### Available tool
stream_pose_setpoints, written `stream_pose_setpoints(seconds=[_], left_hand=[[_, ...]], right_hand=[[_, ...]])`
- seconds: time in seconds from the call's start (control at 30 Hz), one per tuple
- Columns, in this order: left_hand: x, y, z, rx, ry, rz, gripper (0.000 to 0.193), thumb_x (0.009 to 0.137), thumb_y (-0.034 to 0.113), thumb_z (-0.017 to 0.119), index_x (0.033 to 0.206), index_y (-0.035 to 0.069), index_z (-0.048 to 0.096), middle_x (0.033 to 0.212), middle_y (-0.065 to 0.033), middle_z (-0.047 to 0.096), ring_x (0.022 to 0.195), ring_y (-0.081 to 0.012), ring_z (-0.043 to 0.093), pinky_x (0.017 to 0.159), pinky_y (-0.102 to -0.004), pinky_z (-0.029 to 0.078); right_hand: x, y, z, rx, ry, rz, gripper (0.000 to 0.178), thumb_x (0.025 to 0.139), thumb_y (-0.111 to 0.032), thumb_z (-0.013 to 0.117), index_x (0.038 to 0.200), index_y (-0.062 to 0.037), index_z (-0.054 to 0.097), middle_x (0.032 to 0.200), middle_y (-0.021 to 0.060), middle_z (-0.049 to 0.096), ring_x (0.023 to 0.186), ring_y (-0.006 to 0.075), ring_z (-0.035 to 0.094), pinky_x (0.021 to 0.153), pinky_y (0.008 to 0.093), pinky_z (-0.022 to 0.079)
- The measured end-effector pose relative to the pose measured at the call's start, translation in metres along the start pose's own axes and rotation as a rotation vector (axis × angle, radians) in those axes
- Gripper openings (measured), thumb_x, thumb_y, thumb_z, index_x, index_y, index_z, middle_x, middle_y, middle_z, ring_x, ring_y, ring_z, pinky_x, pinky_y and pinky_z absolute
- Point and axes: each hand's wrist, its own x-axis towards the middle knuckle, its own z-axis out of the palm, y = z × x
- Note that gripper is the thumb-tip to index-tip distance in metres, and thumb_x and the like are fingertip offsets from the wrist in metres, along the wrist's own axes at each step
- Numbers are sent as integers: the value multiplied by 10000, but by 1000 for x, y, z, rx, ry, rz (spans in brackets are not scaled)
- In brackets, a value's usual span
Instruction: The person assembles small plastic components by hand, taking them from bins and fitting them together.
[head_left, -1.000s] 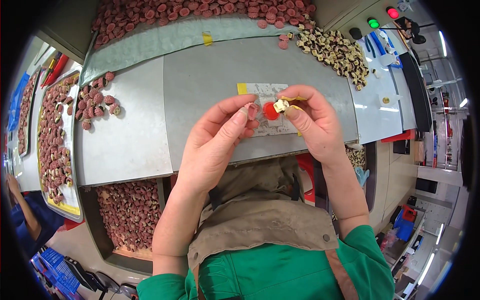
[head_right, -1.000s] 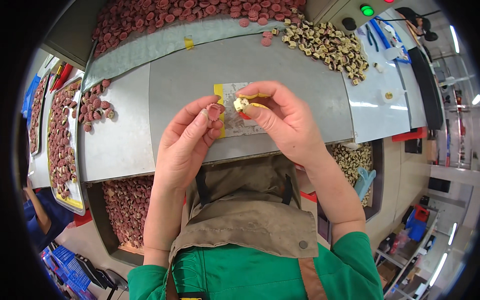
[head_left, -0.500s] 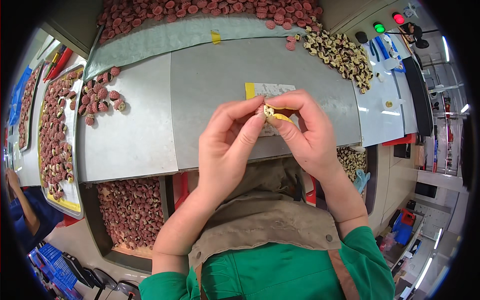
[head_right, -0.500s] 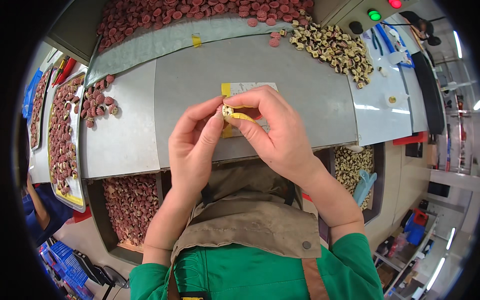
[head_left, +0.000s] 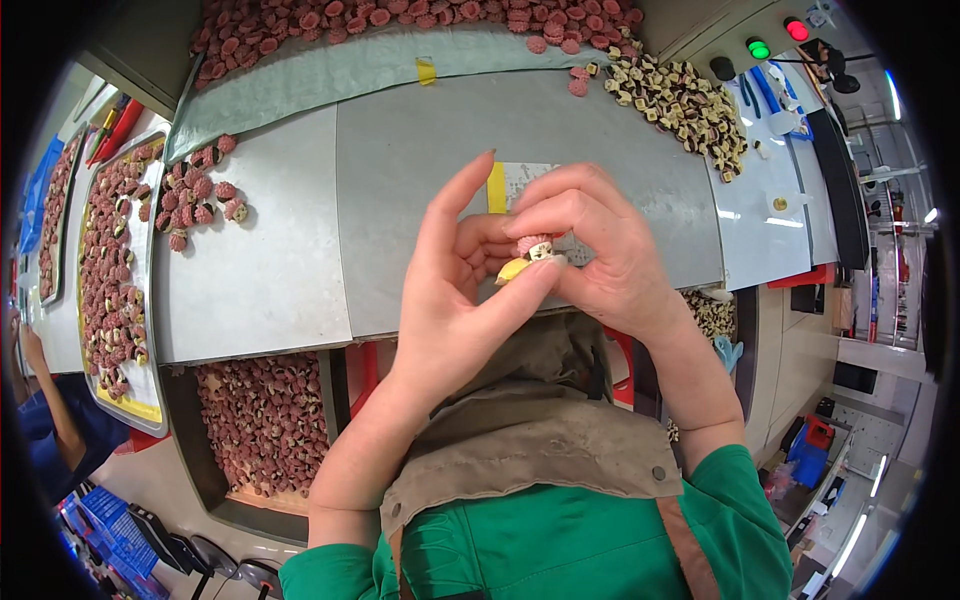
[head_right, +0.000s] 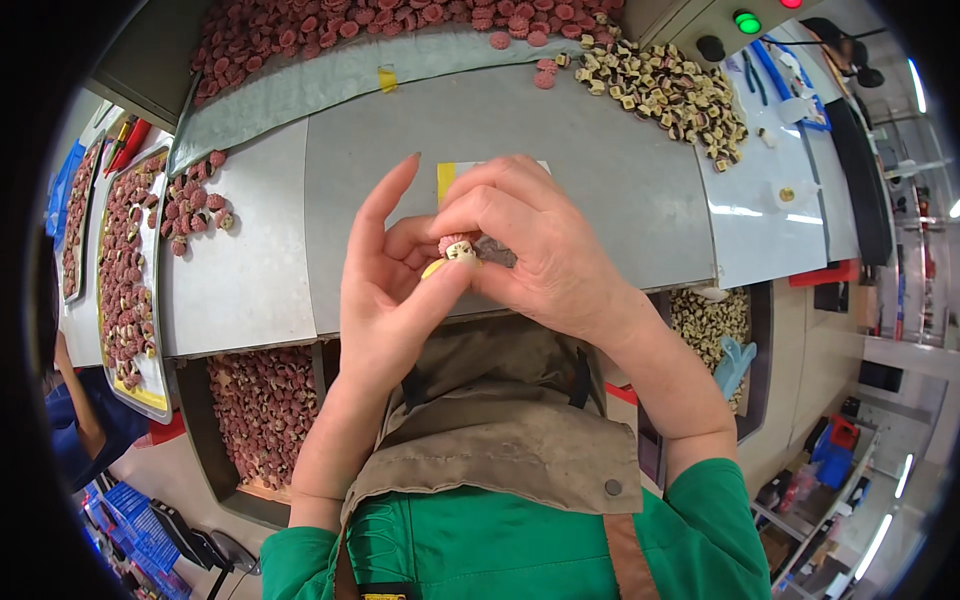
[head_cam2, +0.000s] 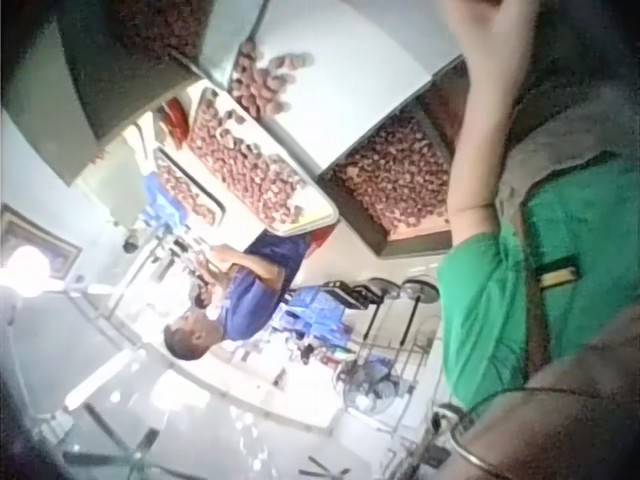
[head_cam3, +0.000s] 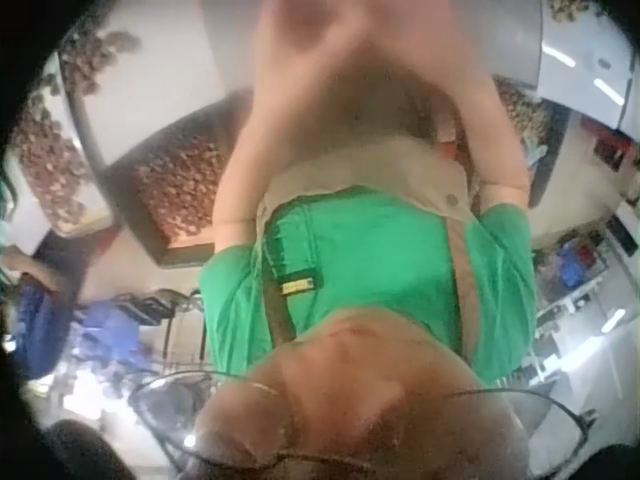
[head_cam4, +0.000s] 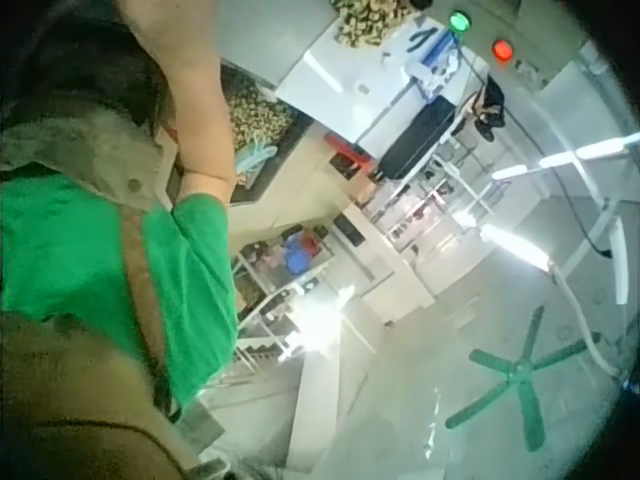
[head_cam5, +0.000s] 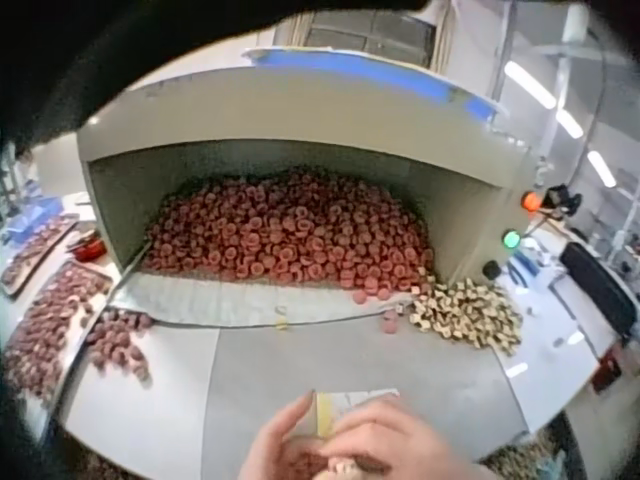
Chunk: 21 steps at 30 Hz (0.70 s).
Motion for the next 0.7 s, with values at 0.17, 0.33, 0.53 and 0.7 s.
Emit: stream_pose_setpoints(seconds=[0.17,0.33,0.53,0.7], left_hand=[[5,-3,2,107,18,-27,682,872,-24,642,1458,25,297,1039,-79,616,944,-104,598,833,-226,488],[5,-3,1,134,13,-16,667,877,-25,634,1453,18,301,1042,-81,612,949,-105,596,836,-231,488],[-5,1,-9,315,60,158,519,887,-21,628,1366,19,432,1067,-84,624,997,-125,603,848,-263,503],[11,39,-79,1508,-101,537,239,810,60,690,1046,67,652,1025,-96,649,1027,-256,619,876,-379,494]], right_hand=[[1,7,7,-8,86,-93,238,725,-43,758,913,-77,617,942,58,595,880,210,589,710,313,502],[-2,5,10,-14,99,-86,248,739,-22,732,949,-70,609,954,67,599,887,225,595,720,328,506],[1,-25,5,-41,36,90,281,756,-16,677,1026,-44,602,1055,124,613,1002,295,584,897,393,471],[-26,-16,-15,-68,57,117,200,796,-8,664,984,-27,599,1046,118,601,1000,243,570,890,328,441]])
